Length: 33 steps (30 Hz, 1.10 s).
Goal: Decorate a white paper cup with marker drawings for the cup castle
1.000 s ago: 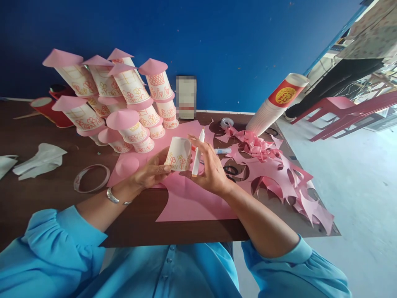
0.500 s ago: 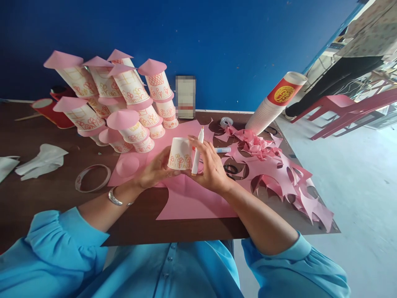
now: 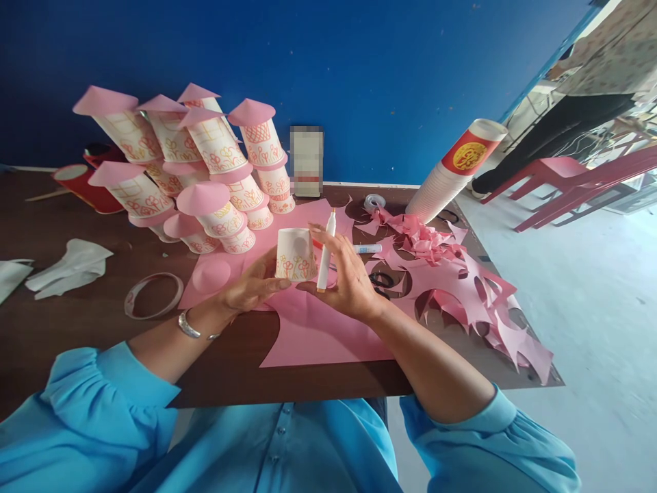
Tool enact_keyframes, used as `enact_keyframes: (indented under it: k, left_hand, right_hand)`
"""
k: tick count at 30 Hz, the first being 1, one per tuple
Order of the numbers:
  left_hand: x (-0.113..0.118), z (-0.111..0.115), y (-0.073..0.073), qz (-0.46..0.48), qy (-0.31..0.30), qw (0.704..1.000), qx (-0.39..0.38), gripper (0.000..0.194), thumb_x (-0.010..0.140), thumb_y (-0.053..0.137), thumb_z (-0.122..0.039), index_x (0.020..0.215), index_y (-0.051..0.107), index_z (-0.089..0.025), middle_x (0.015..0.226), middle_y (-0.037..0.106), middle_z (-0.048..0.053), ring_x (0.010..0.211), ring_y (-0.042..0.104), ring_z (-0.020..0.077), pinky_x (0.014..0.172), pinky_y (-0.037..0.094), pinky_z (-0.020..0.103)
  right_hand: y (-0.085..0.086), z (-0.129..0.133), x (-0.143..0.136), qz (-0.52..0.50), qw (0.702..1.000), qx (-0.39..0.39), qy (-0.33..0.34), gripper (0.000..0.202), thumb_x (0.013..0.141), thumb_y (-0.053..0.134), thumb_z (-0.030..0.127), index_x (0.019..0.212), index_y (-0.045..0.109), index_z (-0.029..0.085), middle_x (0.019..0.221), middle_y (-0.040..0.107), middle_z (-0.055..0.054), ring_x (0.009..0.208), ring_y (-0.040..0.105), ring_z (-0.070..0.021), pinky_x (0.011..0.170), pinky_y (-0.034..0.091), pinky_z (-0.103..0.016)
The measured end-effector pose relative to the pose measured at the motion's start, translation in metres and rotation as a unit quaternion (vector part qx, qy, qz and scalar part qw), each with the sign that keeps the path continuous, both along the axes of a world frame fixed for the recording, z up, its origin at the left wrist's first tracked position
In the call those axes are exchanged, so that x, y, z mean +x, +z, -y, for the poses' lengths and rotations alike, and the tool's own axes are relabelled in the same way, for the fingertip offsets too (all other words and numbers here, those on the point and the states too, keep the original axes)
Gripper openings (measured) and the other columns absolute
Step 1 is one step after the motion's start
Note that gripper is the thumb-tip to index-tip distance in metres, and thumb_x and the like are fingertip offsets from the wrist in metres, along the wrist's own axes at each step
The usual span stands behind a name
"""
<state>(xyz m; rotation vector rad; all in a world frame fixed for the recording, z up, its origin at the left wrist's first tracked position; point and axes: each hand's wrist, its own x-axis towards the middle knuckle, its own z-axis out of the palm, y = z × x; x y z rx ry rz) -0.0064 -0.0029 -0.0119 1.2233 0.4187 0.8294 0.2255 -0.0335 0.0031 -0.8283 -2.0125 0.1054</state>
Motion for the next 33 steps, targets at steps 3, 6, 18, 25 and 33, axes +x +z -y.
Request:
enact_keyframes:
  k: [3,6,18,25,33]
  left_hand:
    - [-0.001,0.0,0.0,0.021,-0.012,1.0,-0.004,0.06,0.087,0.087,-0.039,0.143,0.07,-0.026,0.13,0.08,0.01,0.127,0.074,0.0332,0.112,0.056,0.048]
    - [-0.002,0.001,0.003,0.025,-0.033,0.999,-0.004,0.059,0.089,0.084,-0.039,0.144,0.07,-0.024,0.129,0.081,0.011,0.131,0.073,0.0356,0.114,0.056,0.051]
    - [0.003,-0.001,0.001,-0.013,0.061,0.998,-0.018,0.071,0.076,0.1,-0.036,0.138,0.067,-0.022,0.107,0.075,0.006,0.099,0.072,0.0227,0.089,0.061,0.035]
    - [0.006,-0.002,0.002,-0.043,0.081,0.995,0.028,0.072,0.076,0.099,-0.046,0.135,0.066,-0.021,0.11,0.075,0.007,0.1,0.069,0.0232,0.088,0.058,0.036]
    - [0.011,0.006,0.003,-0.254,0.264,0.923,0.117,0.089,0.06,0.103,-0.062,0.125,0.058,-0.02,0.126,0.074,0.013,0.114,0.072,0.0336,0.091,0.06,0.045]
  right_hand:
    - [-0.004,0.0,0.002,-0.024,0.999,-0.041,-0.003,0.094,0.096,0.087,0.052,0.169,0.033,0.029,0.16,0.062,-0.021,0.147,0.066,-0.0374,0.116,0.063,-0.06]
    - [-0.007,0.002,0.002,-0.041,0.996,-0.08,-0.001,0.091,0.094,0.09,0.05,0.167,0.038,0.03,0.158,0.064,-0.019,0.142,0.069,-0.0365,0.117,0.063,-0.06]
    - [-0.006,0.004,-0.002,-0.041,0.994,-0.103,-0.004,0.068,0.101,0.082,0.044,0.159,0.051,0.03,0.148,0.072,-0.016,0.134,0.074,-0.0337,0.111,0.065,-0.056]
    - [0.01,0.011,0.001,-0.092,0.995,0.003,-0.031,0.038,0.115,0.055,0.035,0.151,0.067,0.03,0.102,0.075,-0.006,0.086,0.074,-0.0214,0.077,0.068,-0.039]
    - [0.023,0.025,-0.008,-0.034,0.986,0.15,-0.058,0.031,0.106,0.066,0.019,0.137,0.069,0.022,0.098,0.079,-0.007,0.082,0.078,-0.0217,0.067,0.067,-0.035]
